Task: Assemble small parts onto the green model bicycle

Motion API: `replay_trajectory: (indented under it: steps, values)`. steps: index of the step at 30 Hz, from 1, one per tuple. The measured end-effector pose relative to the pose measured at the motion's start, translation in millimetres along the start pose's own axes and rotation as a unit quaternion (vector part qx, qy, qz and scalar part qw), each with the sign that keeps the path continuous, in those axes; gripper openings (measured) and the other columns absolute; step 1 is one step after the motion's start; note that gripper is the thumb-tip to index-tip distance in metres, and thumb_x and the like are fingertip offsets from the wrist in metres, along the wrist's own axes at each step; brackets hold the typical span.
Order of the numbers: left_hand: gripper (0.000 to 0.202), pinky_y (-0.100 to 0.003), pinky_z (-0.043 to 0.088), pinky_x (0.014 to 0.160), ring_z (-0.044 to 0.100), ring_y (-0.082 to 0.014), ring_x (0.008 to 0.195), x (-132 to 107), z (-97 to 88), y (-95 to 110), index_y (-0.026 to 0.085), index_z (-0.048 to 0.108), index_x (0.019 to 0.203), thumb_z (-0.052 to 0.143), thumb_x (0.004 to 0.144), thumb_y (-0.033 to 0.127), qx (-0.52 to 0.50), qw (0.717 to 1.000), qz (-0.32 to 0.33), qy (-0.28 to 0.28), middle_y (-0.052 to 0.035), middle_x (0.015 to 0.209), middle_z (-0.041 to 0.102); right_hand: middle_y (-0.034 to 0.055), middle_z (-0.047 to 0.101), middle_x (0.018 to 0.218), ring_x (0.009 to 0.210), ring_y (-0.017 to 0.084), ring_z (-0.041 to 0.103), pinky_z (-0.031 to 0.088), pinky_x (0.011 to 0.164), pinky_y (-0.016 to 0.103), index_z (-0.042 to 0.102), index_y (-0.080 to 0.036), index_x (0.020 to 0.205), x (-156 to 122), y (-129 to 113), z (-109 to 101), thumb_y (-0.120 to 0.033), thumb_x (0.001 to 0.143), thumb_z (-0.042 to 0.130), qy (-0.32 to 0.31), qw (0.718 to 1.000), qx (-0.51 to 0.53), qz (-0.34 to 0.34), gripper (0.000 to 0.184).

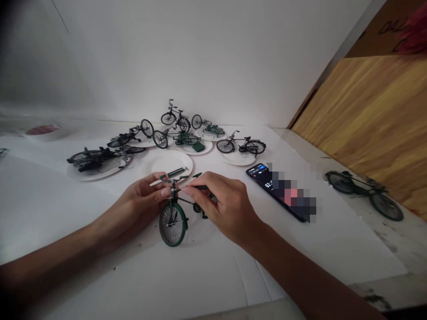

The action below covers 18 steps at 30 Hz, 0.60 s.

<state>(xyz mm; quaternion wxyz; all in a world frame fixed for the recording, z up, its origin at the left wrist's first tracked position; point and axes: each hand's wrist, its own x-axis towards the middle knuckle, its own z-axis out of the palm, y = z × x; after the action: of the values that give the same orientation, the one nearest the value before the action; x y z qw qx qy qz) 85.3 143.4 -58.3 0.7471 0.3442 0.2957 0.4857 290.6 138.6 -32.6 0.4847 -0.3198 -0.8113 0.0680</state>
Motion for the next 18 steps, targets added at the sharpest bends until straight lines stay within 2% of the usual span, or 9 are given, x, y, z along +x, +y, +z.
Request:
replay_trajectory:
  steps: [4,8,11,15,18]
  values:
    - [0.029,-0.030,0.044,0.086,0.060,-0.0124,0.081,0.1,-0.6,-1.7,0.019,0.060,0.105,0.075,0.082,0.010,0.008,1.000,0.001,-0.020,-0.0011,0.089,0.065,0.0010,0.069,0.068,0.058,0.011,0.062,0.048,0.054,0.024,0.066,-0.018,0.082,0.1,-2.1,-1.2,-0.020,0.091,0.065,-0.002,1.000,-0.022,0.004,0.010]
    - [0.027,-0.028,0.045,0.085,0.060,-0.0114,0.081,0.1,0.9,-3.0,0.019,0.059,0.103,0.074,0.082,0.009,0.010,1.000,0.000,-0.016,-0.0011,0.089,0.065,-0.0021,0.061,0.053,0.045,0.008,0.053,0.041,0.045,0.023,0.062,-0.017,0.065,-0.9,-6.5,2.5,-0.023,0.092,0.064,0.019,0.996,-0.008,0.083,0.028]
    - [0.023,-0.027,0.045,0.083,0.059,-0.0110,0.080,0.7,1.5,-2.5,0.018,0.059,0.100,0.072,0.084,0.009,0.017,1.000,0.005,-0.017,-0.0013,0.089,0.065,-0.0021,0.059,0.050,0.042,0.007,0.050,0.039,0.043,0.023,0.060,-0.017,0.058,-1.7,-8.7,4.6,-0.026,0.092,0.063,0.014,0.992,-0.001,0.124,0.035]
    - [0.022,-0.025,0.045,0.079,0.058,-0.0106,0.078,2.6,-0.8,-1.0,0.018,0.059,0.101,0.072,0.085,0.009,0.034,0.999,0.019,-0.016,-0.0013,0.088,0.064,-0.0025,0.053,0.049,0.044,0.007,0.047,0.034,0.043,0.023,0.057,-0.016,0.057,-0.4,-5.9,1.7,-0.027,0.093,0.061,-0.015,0.993,-0.021,0.119,0.038]
    - [0.024,-0.027,0.045,0.081,0.058,-0.0111,0.078,3.4,-2.6,-0.5,0.018,0.059,0.103,0.073,0.084,0.013,0.048,0.998,0.025,-0.019,-0.0012,0.088,0.063,-0.0017,0.056,0.058,0.053,0.008,0.050,0.038,0.051,0.023,0.060,-0.016,0.068,2.3,-1.2,-3.7,-0.023,0.094,0.060,-0.044,0.996,-0.036,0.071,0.027]
